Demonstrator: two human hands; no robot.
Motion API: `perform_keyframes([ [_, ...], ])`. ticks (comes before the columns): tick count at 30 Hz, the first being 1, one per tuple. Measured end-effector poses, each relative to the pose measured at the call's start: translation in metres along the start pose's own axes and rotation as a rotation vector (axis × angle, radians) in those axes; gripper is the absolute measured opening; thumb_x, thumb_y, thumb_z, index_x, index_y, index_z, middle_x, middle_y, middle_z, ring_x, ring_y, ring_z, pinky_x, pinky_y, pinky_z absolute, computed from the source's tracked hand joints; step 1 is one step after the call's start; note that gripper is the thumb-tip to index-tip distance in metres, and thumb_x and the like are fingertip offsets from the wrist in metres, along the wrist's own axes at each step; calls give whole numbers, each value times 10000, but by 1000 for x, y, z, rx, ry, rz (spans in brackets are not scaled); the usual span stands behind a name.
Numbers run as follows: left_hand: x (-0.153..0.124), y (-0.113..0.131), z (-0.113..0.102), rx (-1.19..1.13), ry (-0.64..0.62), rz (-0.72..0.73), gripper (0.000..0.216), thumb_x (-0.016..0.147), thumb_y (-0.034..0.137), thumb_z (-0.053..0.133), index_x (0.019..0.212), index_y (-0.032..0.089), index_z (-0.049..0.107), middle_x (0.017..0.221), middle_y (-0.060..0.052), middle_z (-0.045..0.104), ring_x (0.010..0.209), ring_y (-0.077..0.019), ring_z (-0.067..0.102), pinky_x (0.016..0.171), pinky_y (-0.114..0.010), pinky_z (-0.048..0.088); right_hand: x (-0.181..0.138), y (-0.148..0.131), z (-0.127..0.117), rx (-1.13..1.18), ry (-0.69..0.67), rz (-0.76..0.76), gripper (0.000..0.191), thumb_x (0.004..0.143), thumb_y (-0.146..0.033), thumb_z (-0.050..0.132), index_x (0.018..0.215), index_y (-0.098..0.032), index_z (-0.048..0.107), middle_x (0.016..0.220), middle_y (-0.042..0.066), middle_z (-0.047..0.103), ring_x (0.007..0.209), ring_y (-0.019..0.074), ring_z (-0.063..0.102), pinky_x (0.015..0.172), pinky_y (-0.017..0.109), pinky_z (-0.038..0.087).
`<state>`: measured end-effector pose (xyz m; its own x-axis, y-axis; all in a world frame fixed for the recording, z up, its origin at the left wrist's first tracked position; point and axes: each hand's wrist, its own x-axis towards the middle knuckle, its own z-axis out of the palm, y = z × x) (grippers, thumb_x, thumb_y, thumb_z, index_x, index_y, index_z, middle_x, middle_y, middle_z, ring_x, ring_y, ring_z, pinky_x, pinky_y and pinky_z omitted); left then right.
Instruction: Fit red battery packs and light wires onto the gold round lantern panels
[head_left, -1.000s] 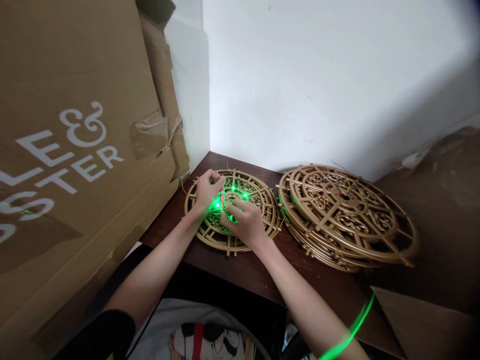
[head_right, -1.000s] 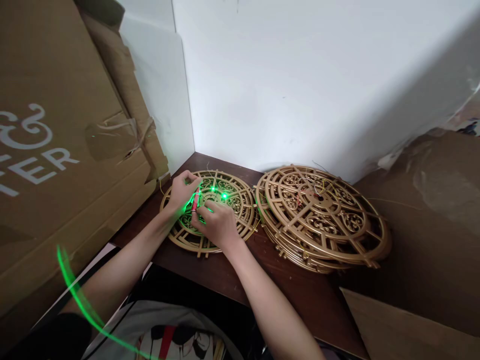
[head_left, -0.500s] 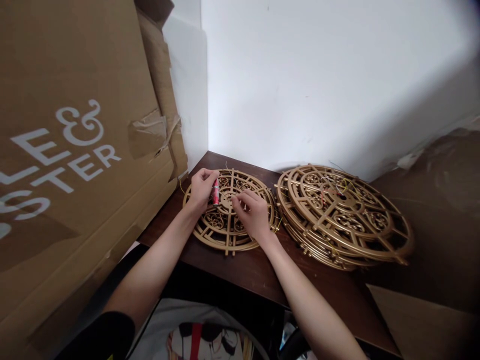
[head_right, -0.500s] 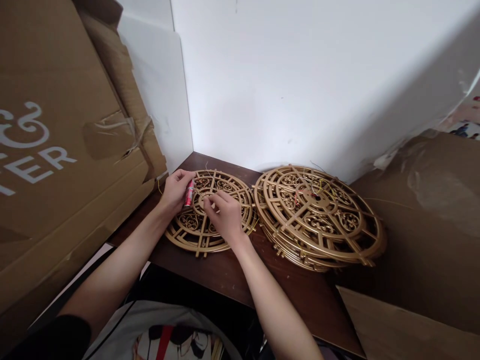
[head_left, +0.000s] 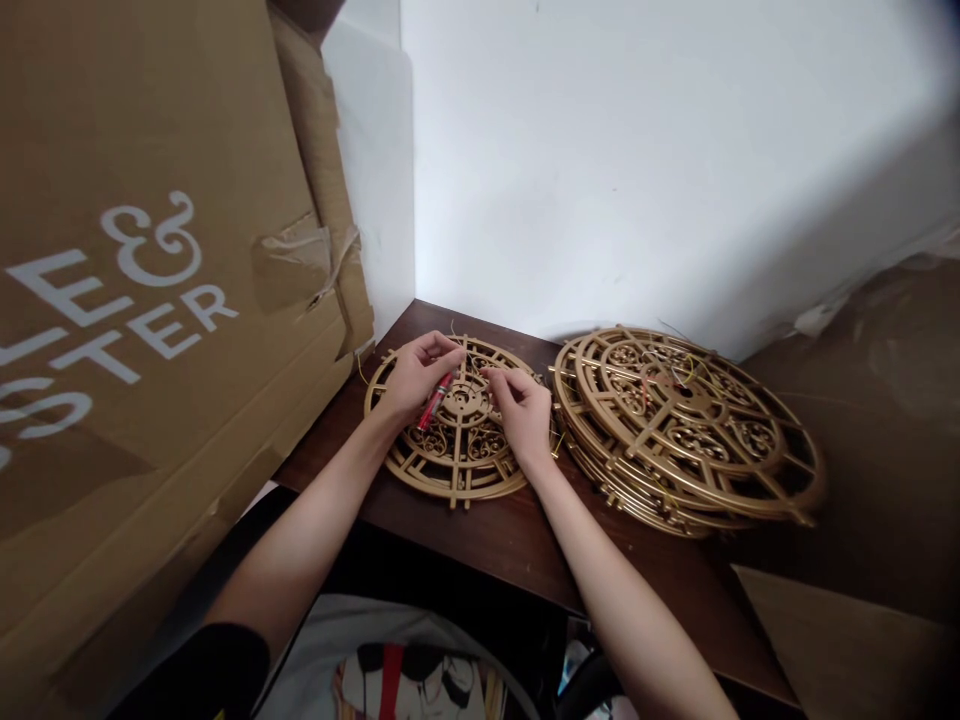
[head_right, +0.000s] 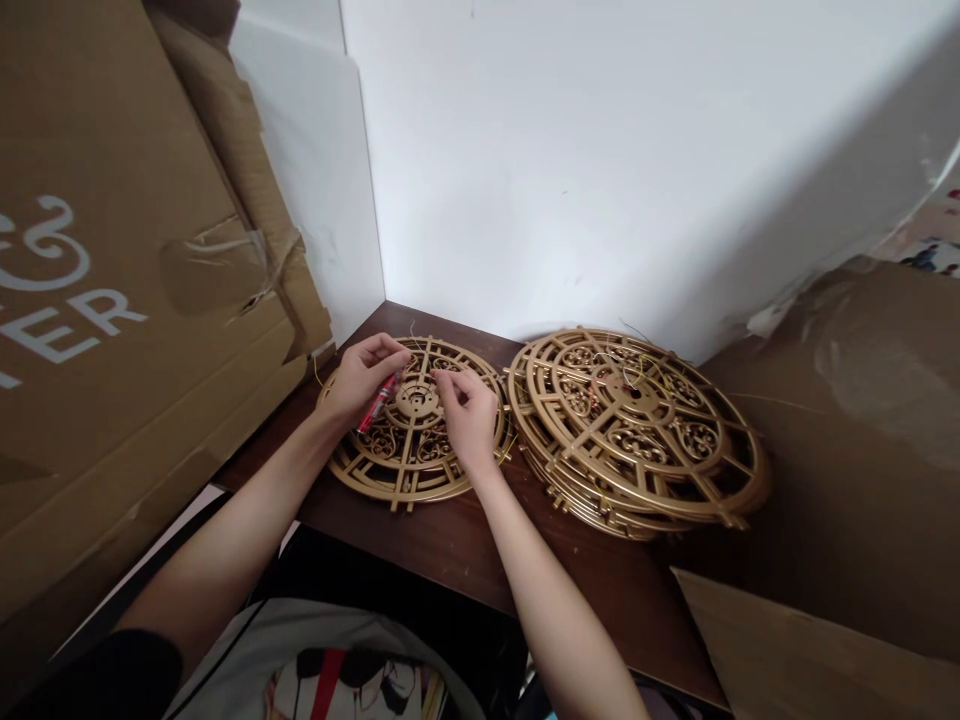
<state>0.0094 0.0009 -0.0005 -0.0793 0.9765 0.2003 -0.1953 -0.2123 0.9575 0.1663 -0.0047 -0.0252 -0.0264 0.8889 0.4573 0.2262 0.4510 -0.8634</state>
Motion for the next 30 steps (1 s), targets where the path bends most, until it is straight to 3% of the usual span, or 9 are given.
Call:
perform_keyframes([
  [7, -3, -1, 1, 4, -173, -11, 218, 687, 348, 769, 754, 174, 656, 621, 6, 621, 490, -78, 524, 478, -202, 427, -1, -5, 2, 32, -73, -5, 277, 887, -383, 559, 829, -179, 738, 619, -3, 581, 582, 131, 515, 562, 258, 392],
  [13, -4, 1, 0, 40, -215, -25, 196, 694, 339, 762, 769, 174, 689, 653, -15, 649, 522, -93, 561, 496, -205, 453, -2, -9, 2, 76, -103, 30, 258, 856, -398, 595, 804, -179, 722, 644, -1, 608, 546, 115, 463, 519, 249, 355],
  [20, -3, 3, 0, -13, -198, -60, 290, 748, 390, 715, 943, 175, 721, 708, -50, 685, 520, -107, 573, 472, -212, 456, 1, -5, 1, 218, -41, 144, 238, 827, -384, 613, 787, -162, 688, 557, -31, 552, 469, 91, 404, 455, 232, 309],
  [26, 1, -3, -1, 10, -165, -72, 311, 793, 384, 655, 972, 133, 699, 797, -82, 686, 482, -63, 449, 350, -153, 272, 2, -2, 3, 370, 44, 204, 235, 801, -397, 637, 789, -163, 644, 614, -26, 604, 506, 95, 522, 499, 228, 419],
  [30, -1, -1, 1, 152, -233, -117, 325, 784, 374, 655, 989, 125, 691, 815, -66, 680, 503, -55, 438, 385, -149, 297, 3, -2, 3, 401, 51, 219, 238, 775, -394, 669, 821, -162, 644, 658, -10, 652, 539, 102, 574, 535, 232, 464],
])
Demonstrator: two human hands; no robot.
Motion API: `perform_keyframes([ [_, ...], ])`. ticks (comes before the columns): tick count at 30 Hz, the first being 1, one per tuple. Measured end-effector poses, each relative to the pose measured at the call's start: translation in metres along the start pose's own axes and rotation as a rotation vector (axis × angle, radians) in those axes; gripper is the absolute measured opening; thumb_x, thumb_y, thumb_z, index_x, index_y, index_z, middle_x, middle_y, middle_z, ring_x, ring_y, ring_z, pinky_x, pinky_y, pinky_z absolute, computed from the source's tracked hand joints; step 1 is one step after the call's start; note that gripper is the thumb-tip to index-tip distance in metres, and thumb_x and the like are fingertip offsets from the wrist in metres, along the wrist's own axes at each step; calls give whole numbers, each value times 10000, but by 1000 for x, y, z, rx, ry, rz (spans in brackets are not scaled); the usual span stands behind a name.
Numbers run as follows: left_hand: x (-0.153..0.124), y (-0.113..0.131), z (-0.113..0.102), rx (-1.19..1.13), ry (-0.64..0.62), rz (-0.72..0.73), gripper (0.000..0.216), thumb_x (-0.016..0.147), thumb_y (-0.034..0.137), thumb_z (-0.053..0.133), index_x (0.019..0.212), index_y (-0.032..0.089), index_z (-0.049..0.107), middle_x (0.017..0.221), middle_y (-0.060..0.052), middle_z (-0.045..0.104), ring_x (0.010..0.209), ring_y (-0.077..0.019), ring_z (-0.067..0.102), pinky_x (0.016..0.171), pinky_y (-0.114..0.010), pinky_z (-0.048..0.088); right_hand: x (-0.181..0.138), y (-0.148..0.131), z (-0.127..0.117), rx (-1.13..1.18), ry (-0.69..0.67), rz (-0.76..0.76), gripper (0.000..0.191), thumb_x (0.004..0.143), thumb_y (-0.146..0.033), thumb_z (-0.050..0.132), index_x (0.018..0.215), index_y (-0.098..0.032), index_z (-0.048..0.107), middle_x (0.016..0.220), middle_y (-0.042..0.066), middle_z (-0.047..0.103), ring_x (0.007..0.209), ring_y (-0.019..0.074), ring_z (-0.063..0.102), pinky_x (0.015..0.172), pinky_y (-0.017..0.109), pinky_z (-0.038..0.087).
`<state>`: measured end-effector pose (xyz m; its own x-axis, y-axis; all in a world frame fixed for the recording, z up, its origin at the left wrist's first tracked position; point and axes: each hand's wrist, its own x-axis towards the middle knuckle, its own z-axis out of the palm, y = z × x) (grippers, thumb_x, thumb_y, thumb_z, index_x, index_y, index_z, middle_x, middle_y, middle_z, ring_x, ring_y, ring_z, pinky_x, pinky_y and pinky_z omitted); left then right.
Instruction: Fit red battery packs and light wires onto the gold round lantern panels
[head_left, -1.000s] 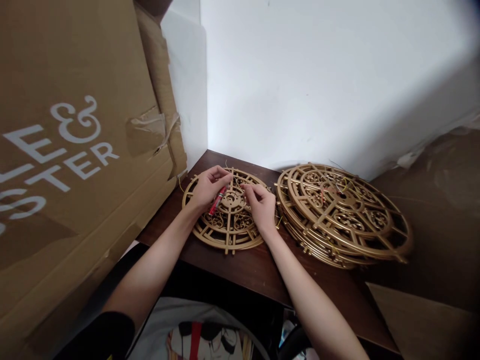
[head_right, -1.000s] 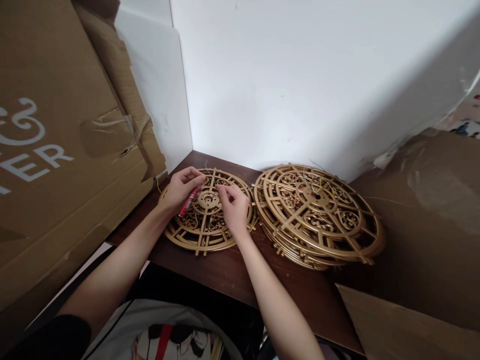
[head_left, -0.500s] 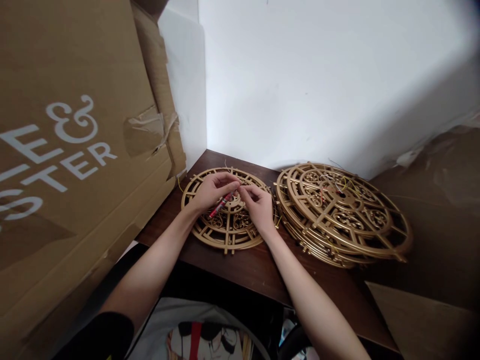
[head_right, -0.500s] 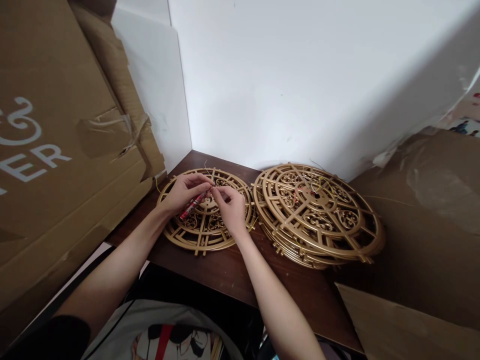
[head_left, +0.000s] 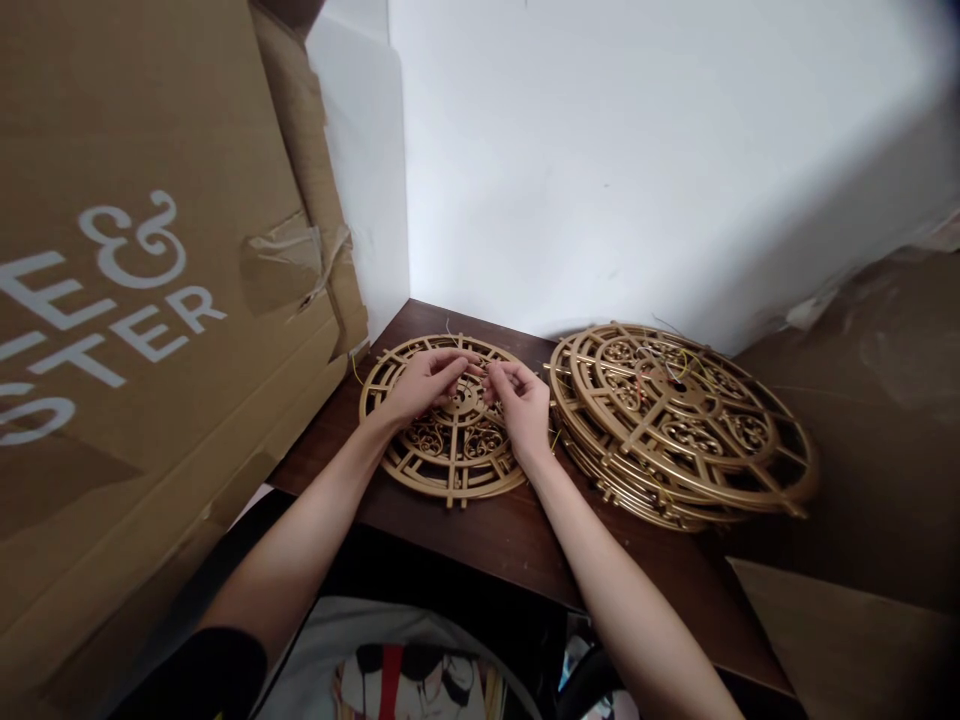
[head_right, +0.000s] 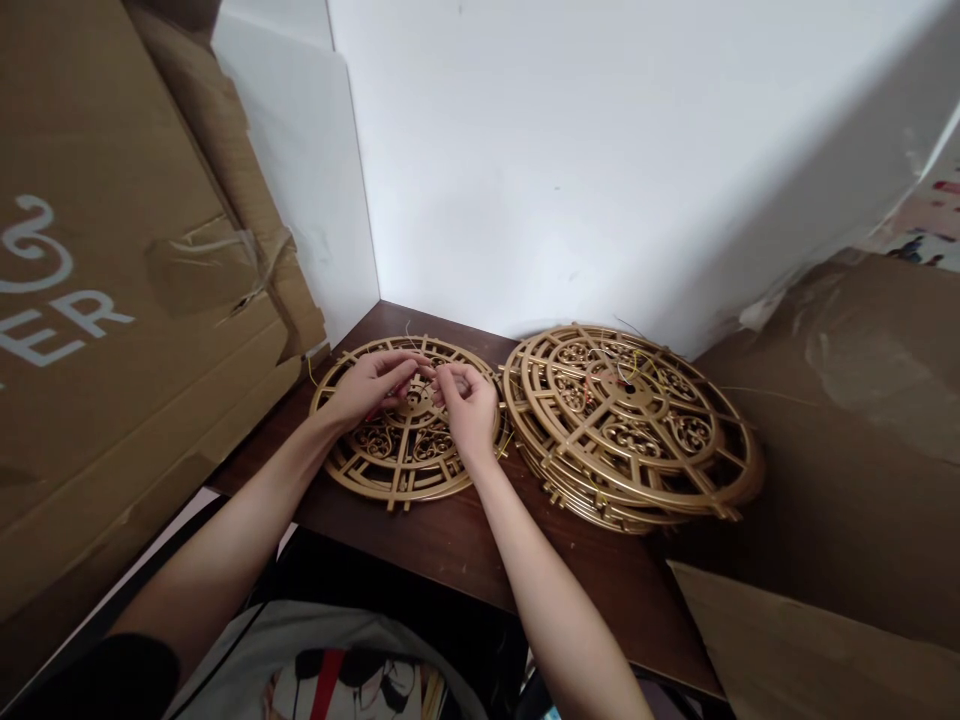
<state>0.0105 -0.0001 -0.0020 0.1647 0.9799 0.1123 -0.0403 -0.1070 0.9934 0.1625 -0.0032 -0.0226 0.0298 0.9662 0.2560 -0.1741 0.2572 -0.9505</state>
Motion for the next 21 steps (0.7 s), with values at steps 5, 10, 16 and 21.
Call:
perform_keyframes([
  [5, -2, 2, 2, 127, -74, -15, 285, 770, 351, 672, 952, 133, 686, 646, -3, 601, 475, -58, 433, 410, -163, 308, 0, -2, 0, 5, 11, -1, 219, 742, -354, 698, 838, -162, 660, 654, -4, 673, 554, 114, 596, 578, 252, 496],
  [10, 0, -2, 1, 198, -31, 79, 378, 741, 342, 707, 1046, 127, 646, 756, -36, 660, 537, -84, 511, 465, -189, 376, 0, -3, -1, -64, 60, -33, 196, 743, -339, 688, 833, -165, 679, 643, -6, 662, 578, 130, 594, 591, 267, 488],
  [16, 2, -5, -1, 240, -12, 134, 347, 732, 323, 712, 1019, 133, 668, 790, -48, 672, 629, -126, 579, 536, -228, 432, 1, 2, -4, -167, 95, -96, 207, 776, -344, 658, 850, -154, 693, 611, -17, 601, 539, 112, 504, 534, 247, 415],
  [21, 3, -7, -1, 222, 15, 157, 330, 719, 291, 719, 1004, 129, 671, 781, -42, 672, 686, -143, 601, 609, -254, 466, -1, -1, -2, -153, 80, -99, 209, 801, -349, 628, 876, -159, 674, 693, 5, 641, 571, 121, 537, 557, 256, 444],
])
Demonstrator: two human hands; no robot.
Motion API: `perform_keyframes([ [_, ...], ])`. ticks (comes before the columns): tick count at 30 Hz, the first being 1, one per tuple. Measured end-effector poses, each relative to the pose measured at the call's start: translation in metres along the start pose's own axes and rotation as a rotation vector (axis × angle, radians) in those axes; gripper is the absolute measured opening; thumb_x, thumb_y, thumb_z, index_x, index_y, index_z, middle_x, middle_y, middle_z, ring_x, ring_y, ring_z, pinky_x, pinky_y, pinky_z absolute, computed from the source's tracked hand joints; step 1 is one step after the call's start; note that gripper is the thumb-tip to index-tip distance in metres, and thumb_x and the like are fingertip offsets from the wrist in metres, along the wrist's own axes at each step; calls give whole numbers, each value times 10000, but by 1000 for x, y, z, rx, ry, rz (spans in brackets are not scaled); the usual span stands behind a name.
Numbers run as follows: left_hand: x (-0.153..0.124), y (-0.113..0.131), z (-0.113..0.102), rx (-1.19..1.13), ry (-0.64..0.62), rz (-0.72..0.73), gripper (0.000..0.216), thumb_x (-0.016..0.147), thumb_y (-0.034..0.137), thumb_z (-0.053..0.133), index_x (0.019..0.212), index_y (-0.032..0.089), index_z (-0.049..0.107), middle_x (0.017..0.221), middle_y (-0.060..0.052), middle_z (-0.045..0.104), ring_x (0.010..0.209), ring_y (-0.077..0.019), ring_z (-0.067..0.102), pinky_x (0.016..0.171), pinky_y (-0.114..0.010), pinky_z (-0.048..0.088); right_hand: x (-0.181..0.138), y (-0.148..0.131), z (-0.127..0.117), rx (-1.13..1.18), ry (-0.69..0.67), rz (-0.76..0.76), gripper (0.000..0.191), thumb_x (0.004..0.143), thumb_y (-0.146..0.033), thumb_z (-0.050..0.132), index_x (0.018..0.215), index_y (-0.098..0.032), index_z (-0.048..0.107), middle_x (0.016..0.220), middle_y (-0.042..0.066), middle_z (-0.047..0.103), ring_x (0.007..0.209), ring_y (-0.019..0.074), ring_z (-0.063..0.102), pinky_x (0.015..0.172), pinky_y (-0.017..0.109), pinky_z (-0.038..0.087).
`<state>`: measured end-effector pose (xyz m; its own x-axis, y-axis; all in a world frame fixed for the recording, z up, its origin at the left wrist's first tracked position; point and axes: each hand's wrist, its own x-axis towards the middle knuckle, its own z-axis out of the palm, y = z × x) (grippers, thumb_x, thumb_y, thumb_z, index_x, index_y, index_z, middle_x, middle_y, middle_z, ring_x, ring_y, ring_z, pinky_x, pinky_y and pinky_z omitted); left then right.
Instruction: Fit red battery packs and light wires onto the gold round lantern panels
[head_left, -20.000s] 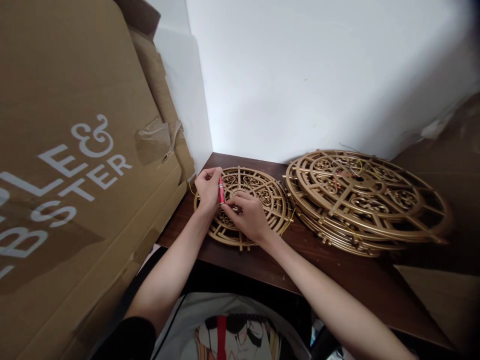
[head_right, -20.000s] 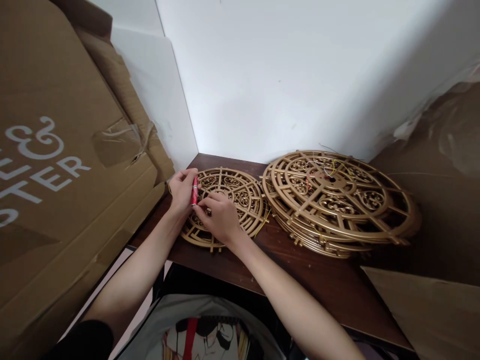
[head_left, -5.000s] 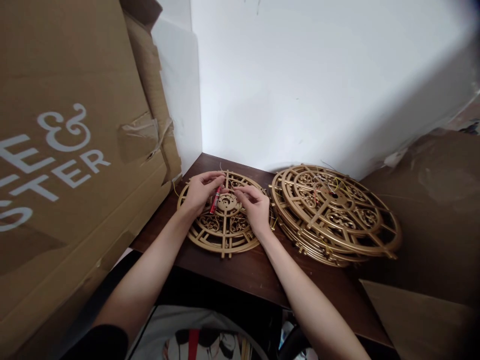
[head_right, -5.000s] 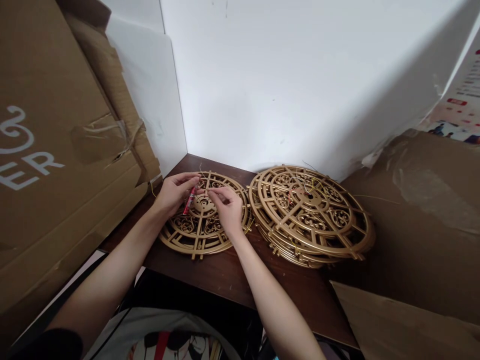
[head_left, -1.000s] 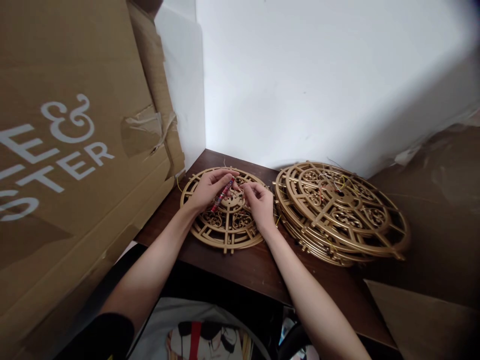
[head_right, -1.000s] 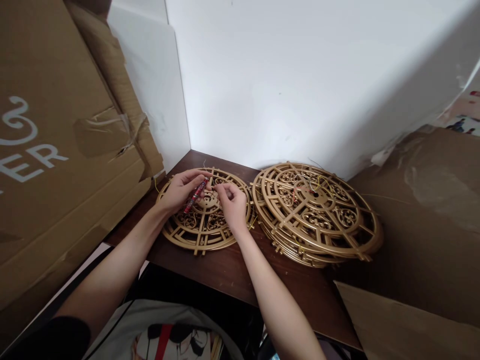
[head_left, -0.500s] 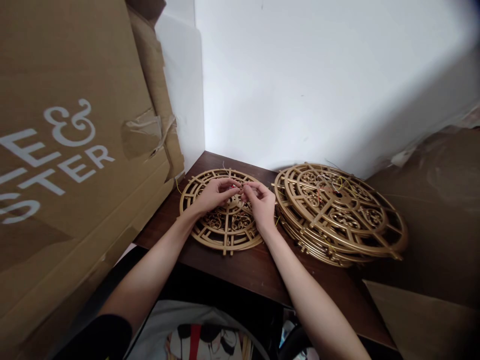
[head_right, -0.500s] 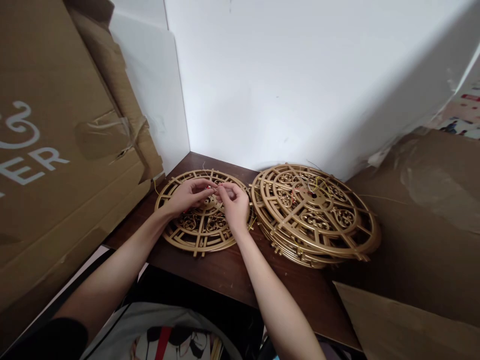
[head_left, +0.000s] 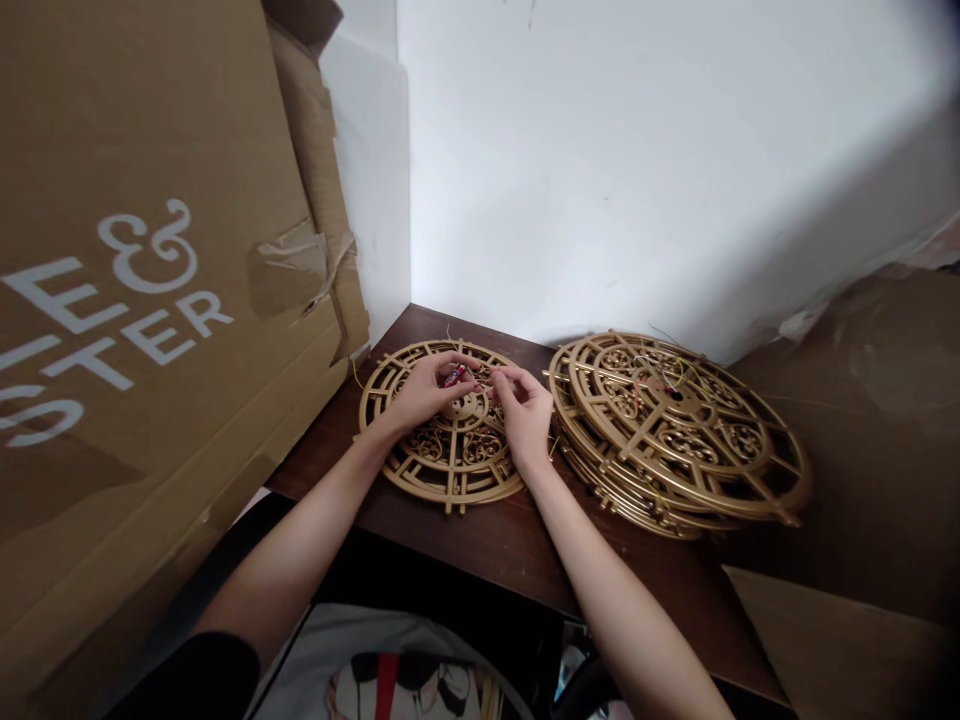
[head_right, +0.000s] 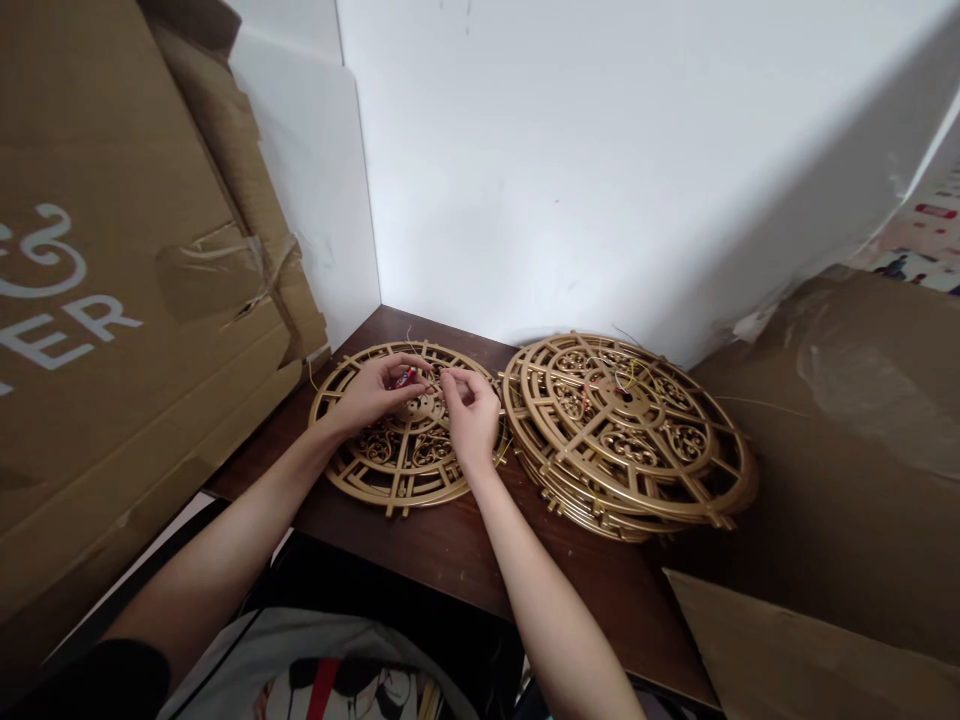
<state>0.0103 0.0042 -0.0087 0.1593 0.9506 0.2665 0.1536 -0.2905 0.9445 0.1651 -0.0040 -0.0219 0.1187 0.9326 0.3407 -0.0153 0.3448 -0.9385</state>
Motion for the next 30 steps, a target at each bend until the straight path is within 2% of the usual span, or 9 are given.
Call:
perform_keyframes([
  [4, 1, -3, 0, -56, 39, 5, 326, 721, 264, 712, 1011, 129, 653, 755, -27, 670, 667, -133, 606, 609, -246, 455, -1, 1, 0, 25, -28, -6, 200, 811, -329, 616, 927, -167, 647, 715, 4, 646, 607, 134, 580, 591, 262, 467],
  [7, 2, -4, 0, -109, 91, 9, 340, 703, 253, 729, 1006, 129, 637, 752, -26, 678, 690, -140, 629, 636, -250, 463, -1, 6, 1, -59, -81, -20, 162, 821, -280, 588, 934, -175, 637, 736, 7, 650, 631, 142, 585, 603, 264, 464],
  [9, 2, -4, 0, -138, 127, 12, 342, 698, 239, 731, 1006, 128, 630, 766, -31, 685, 713, -145, 642, 672, -263, 479, -3, 7, 1, -188, -144, -80, 137, 837, -228, 542, 909, -182, 650, 797, 23, 670, 677, 150, 589, 626, 269, 457],
  [14, 3, -4, 0, -188, 195, 7, 347, 685, 210, 734, 1002, 128, 620, 814, -47, 696, 769, -158, 663, 725, -287, 510, -10, 6, 5, -540, -344, -343, 243, 865, -134, 476, 863, -216, 705, 884, 44, 640, 843, 183, 570, 739, 300, 441],
  [17, 3, -5, 0, -210, 207, 1, 349, 675, 208, 743, 993, 127, 622, 814, -45, 693, 782, -157, 667, 730, -280, 513, -13, 6, 7, -726, -398, -430, 234, 875, -158, 515, 986, -231, 708, 953, 67, 606, 945, 215, 528, 809, 334, 425],
  [22, 3, -6, 0, -216, 218, -20, 347, 674, 216, 746, 986, 127, 622, 834, -53, 696, 787, -156, 664, 689, -259, 508, -16, 7, 11, -1003, -428, -478, 306, 911, -255, 510, 1194, -216, 621, 1074, 119, 562, 1007, 270, 465, 836, 403, 385],
  [25, 2, -3, 1, -216, 210, -41, 345, 671, 222, 750, 980, 131, 624, 834, -54, 697, 773, -152, 661, 661, -247, 504, -17, 6, 12, -1015, -440, -454, 276, 923, -275, 495, 1154, -210, 632, 1075, 125, 550, 1026, 279, 448, 839, 407, 375],
  [30, 2, 1, 0, -231, 226, -80, 363, 669, 248, 758, 990, 135, 630, 817, -55, 701, 685, -126, 630, 553, -208, 457, -15, 8, 10, -876, -438, -392, 143, 887, -308, 574, 950, -223, 670, 988, 81, 549, 976, 243, 472, 836, 372, 384],
])
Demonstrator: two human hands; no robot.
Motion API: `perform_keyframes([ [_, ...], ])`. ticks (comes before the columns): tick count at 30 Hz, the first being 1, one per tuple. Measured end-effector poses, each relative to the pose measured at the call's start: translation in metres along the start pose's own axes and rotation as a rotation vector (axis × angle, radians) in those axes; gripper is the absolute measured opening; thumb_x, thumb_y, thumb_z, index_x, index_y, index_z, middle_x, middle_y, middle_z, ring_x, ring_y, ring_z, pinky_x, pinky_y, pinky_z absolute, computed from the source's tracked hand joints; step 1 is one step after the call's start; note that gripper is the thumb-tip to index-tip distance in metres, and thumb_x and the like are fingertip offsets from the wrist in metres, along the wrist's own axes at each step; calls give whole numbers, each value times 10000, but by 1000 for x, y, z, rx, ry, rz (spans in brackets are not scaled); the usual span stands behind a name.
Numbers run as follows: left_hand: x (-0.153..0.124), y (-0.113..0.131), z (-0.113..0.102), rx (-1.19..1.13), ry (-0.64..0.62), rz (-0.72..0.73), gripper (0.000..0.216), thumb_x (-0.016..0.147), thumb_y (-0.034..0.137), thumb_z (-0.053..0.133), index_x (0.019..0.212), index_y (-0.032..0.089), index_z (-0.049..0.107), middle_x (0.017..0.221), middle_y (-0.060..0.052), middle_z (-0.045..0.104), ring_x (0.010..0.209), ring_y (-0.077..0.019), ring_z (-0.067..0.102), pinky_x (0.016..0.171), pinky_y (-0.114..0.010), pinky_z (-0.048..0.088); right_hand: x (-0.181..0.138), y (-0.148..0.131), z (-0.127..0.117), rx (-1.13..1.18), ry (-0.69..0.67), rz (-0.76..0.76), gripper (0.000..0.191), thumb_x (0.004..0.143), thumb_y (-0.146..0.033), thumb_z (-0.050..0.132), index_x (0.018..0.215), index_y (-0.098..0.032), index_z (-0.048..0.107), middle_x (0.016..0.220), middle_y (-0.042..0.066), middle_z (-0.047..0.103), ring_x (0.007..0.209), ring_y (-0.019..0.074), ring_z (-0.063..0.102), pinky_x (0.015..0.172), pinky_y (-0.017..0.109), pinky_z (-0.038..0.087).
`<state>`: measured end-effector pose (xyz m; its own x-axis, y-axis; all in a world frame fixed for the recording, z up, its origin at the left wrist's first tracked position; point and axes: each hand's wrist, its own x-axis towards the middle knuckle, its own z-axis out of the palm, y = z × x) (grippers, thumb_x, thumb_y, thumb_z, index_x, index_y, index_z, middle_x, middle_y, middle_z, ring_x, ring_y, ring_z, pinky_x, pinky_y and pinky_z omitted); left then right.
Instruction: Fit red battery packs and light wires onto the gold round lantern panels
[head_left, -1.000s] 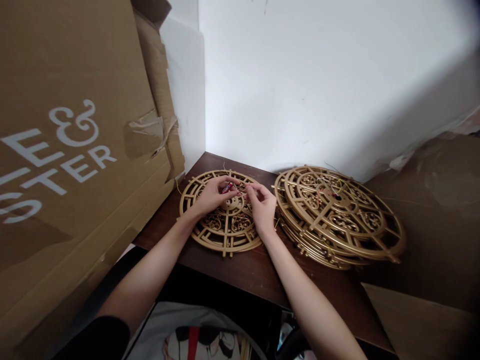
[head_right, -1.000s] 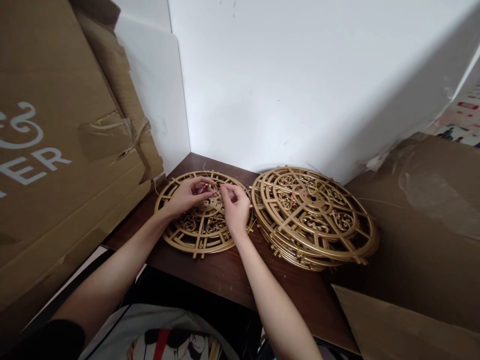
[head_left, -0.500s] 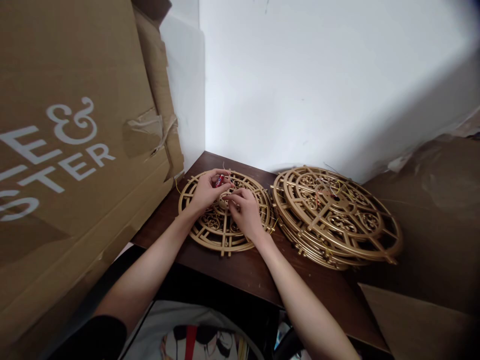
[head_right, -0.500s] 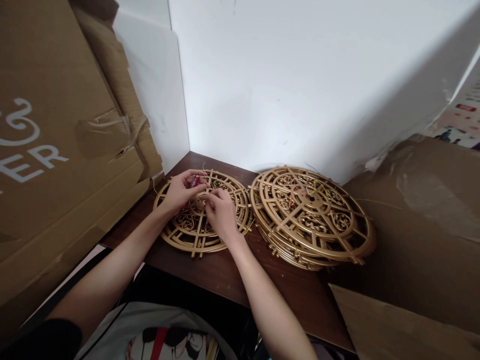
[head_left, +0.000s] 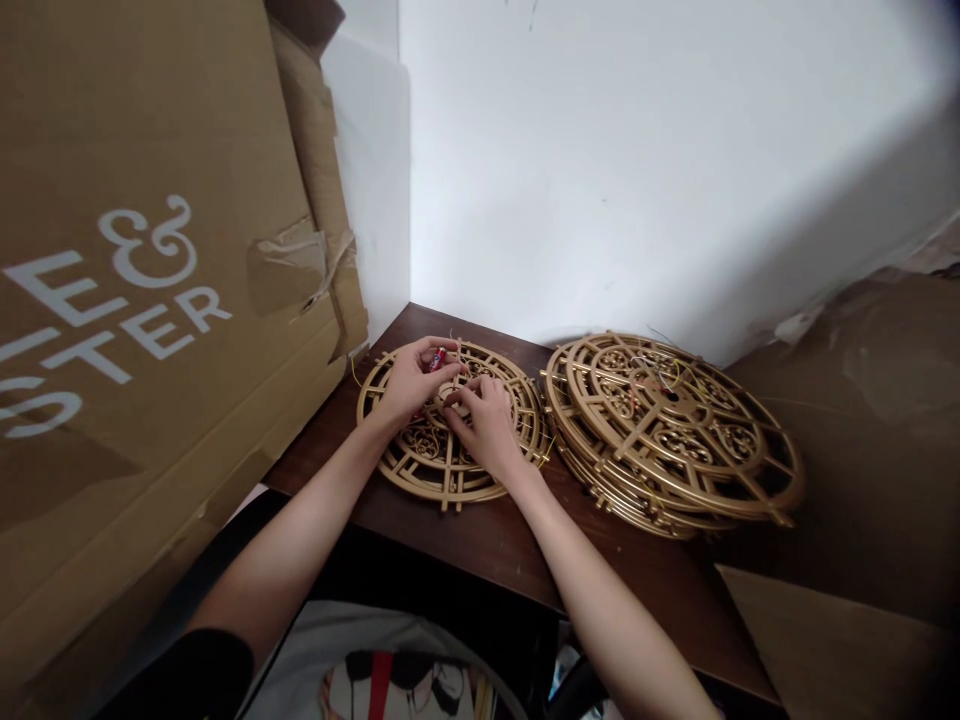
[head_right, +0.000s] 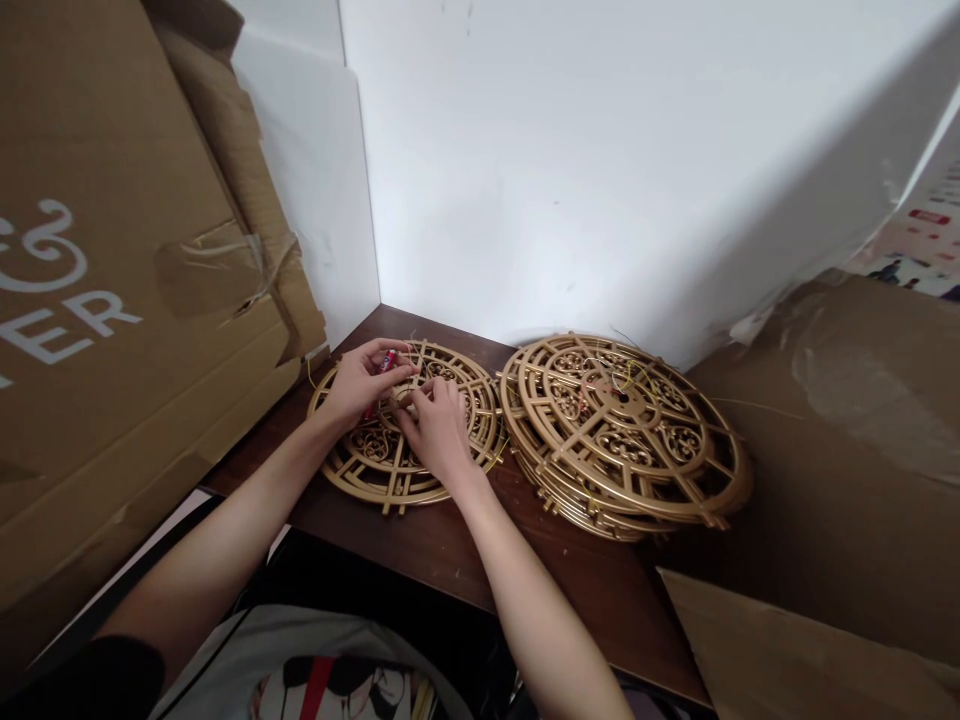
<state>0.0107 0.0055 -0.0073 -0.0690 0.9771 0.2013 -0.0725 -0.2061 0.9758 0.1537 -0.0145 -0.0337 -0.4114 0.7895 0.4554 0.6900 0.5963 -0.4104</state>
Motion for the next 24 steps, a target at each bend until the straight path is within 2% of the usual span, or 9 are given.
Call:
perform_keyframes([
  [5, 3, 0, -3, -57, 50, -48, 393, 628, 240, 788, 972, 133, 631, 758, -32, 678, 514, -56, 500, 416, -162, 314, 3, 4, 0, 166, 10, -4, 105, 882, -259, 570, 842, -216, 657, 867, 40, 577, 893, 206, 519, 828, 347, 396],
  [9, 6, -1, -7, -120, 114, -100, 435, 581, 237, 803, 966, 128, 632, 726, -19, 648, 484, -43, 459, 383, -152, 222, 4, 2, -6, 307, 108, -6, 108, 865, -234, 562, 781, -200, 624, 806, 25, 561, 828, 180, 530, 766, 309, 413],
  [13, 7, -2, -10, -146, 156, -129, 470, 553, 223, 811, 978, 126, 636, 723, -16, 623, 504, -48, 471, 388, -149, 208, 5, -2, -14, 450, 155, 28, 108, 816, -197, 554, 709, -199, 569, 745, -1, 529, 744, 149, 514, 707, 279, 418],
  [19, 6, -1, -11, -140, 147, -145, 483, 563, 223, 807, 1001, 121, 630, 677, 17, 579, 428, -4, 330, 388, -160, 179, 8, 0, -18, 841, 121, 205, 124, 793, -272, 563, 694, -200, 544, 634, -42, 485, 551, 100, 414, 516, 233, 327],
  [24, 7, -4, -12, -82, 197, -136, 561, 582, 223, 793, 1095, 145, 579, 722, 13, 595, 448, -20, 371, 401, -155, 233, 11, 3, -25, 1120, 215, 295, 162, 800, -336, 576, 725, -208, 509, 613, -33, 596, 491, 91, 442, 470, 222, 337],
])
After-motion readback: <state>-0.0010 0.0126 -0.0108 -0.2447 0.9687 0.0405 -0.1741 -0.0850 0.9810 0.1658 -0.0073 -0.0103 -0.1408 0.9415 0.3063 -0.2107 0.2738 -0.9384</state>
